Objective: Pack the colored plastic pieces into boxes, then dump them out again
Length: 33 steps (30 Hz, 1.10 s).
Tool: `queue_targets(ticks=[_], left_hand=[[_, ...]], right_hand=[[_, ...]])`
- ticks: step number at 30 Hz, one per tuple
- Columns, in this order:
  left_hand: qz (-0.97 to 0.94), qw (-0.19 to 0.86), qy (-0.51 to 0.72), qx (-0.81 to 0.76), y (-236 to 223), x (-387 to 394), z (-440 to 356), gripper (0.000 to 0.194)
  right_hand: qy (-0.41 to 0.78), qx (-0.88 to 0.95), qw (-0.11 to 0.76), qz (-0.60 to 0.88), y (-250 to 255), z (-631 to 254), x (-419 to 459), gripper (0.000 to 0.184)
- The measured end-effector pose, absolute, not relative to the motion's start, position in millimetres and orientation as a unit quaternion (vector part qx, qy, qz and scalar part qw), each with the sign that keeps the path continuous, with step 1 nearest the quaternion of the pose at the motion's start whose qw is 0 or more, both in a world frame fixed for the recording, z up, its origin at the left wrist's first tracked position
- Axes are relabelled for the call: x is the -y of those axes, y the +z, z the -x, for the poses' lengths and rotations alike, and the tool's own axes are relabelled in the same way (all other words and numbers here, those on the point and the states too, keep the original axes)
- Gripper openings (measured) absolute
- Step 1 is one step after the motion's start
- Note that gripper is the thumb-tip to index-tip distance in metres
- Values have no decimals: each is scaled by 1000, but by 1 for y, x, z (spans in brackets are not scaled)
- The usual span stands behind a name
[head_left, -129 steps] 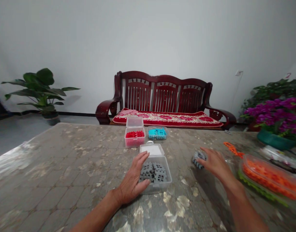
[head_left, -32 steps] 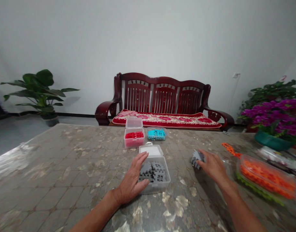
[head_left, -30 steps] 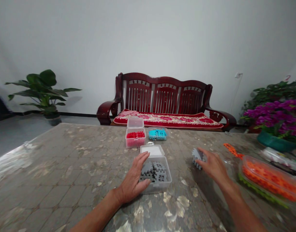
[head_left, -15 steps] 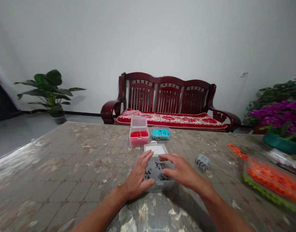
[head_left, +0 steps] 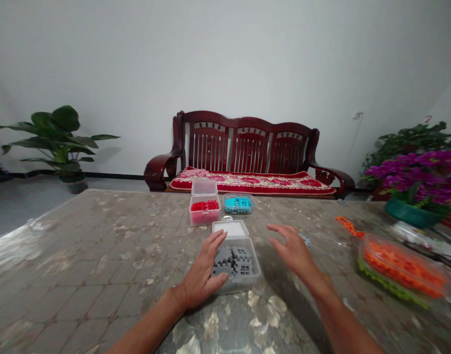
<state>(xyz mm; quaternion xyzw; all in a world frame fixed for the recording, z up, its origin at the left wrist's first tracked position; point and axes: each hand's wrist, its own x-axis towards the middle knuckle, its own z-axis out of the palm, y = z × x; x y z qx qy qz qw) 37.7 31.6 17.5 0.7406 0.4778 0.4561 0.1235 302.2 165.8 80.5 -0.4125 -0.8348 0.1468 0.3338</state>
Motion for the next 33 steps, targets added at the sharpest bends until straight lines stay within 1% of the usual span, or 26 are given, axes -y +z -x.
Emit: queue_targets(ticks=[2, 4, 10, 13, 15, 18, 20, 22, 25, 27, 30, 31, 33], left_hand=[[-742, 126, 454, -477, 18, -31, -38, 74], [-741, 128, 456, -477, 18, -31, -38, 74], [-737, 133, 460, -477, 18, -31, -37, 74], [-737, 130, 460, -477, 17, -31, -37, 74], [-737, 130, 461, -478, 16, -32, -37, 75], [-737, 132, 459, -478, 15, -32, -37, 75], [-738, 132, 457, -478, 15, -31, -37, 74], [-740, 131, 455, -477, 16, -31, -37, 74], [-742, 127, 452, -478, 17, -30, -38, 74], [-742, 126, 452, -478, 18, -30, -38, 75], [-741, 124, 454, -479, 18, -30, -38, 76], [-740, 125, 455, -479, 18, -30, -38, 76], [-737, 128, 456, -482, 18, -30, -38, 77]], right_hand=[[98, 799, 326, 496, 77, -331, -189, 45], [60, 783, 298, 542, 73, -358, -207, 45], [-33, 789, 188, 584, 55, -392, -232, 49], [-42, 792, 166, 586, 52, -392, -234, 48], [-33, 793, 172, 584, 55, -389, -231, 50], [20, 791, 223, 570, 67, -377, -219, 55], [103, 804, 264, 523, 78, -361, -205, 60], [192, 827, 282, 447, 90, -339, -186, 64], [237, 860, 267, 364, 107, -305, -156, 64], [238, 886, 245, 315, 115, -287, -140, 63], [238, 915, 203, 255, 122, -277, -131, 53], [239, 916, 201, 250, 122, -278, -133, 49], [234, 903, 229, 277, 118, -288, -145, 41]])
